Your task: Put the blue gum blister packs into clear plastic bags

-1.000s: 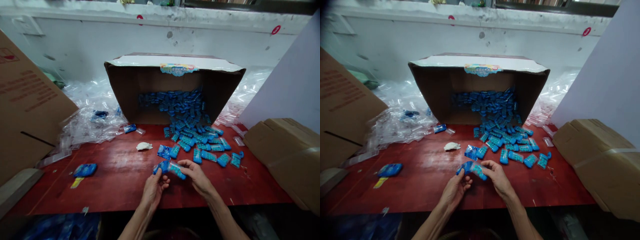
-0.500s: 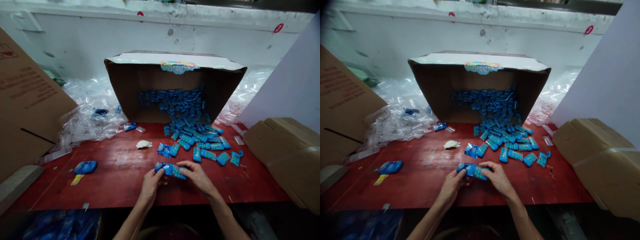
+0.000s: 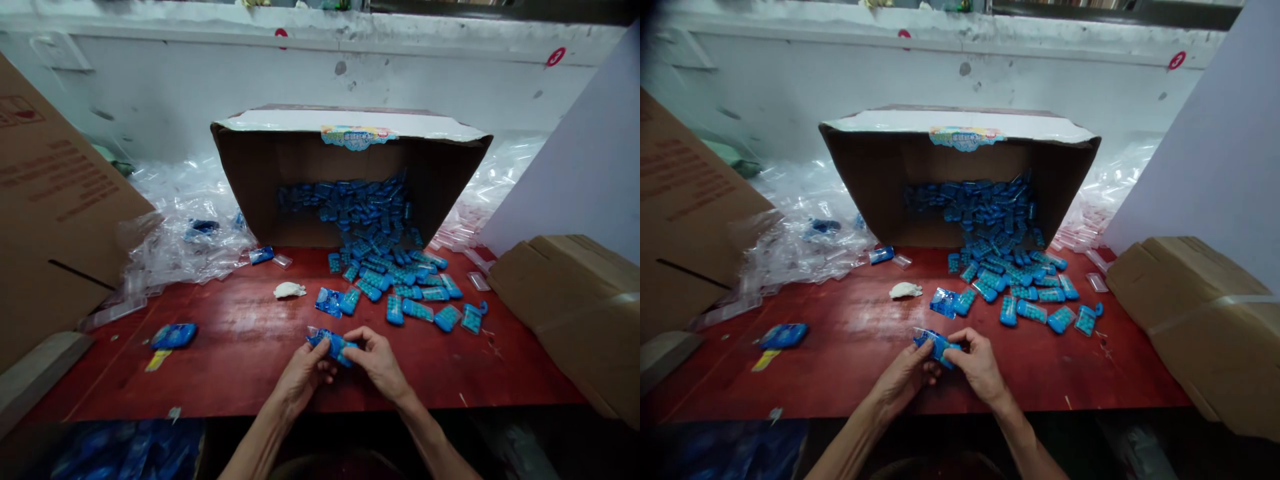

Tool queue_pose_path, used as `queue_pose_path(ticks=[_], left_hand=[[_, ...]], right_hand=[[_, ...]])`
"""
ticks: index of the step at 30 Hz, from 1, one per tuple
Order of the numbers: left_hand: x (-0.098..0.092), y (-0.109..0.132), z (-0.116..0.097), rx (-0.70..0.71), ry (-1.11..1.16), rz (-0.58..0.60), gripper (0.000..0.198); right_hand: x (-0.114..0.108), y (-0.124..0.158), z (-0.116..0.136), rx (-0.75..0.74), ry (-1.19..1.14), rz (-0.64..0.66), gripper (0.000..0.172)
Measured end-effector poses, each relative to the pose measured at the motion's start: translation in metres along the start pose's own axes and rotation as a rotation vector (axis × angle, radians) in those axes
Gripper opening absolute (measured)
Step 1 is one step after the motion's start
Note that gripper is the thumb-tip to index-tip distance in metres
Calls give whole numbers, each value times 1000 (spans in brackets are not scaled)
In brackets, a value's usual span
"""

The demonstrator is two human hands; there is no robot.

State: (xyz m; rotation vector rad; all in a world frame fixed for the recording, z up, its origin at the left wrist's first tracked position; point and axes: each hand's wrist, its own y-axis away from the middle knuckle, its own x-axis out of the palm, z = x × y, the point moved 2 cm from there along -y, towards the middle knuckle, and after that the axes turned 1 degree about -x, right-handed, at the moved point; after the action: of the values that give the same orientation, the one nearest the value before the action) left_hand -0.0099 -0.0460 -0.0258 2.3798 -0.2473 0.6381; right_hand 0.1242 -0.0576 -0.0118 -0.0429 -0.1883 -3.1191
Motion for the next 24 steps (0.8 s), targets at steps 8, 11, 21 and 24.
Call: queue_pose_path(ticks=[8,11,21,24], left_hand=[[0,1,4,11,167,-20,18],[1,2,3,12,198,-8,17],[12,13,4,49,120,139,20],[10,14,5,33,100,181,16]], right_hand=[[5,5,2,-188,91,-86,14],[2,6,2,-155,9,-73,20],[0,-4,-10,78,-371,14,33],[-3,-5,-4,123,-363,216,40]])
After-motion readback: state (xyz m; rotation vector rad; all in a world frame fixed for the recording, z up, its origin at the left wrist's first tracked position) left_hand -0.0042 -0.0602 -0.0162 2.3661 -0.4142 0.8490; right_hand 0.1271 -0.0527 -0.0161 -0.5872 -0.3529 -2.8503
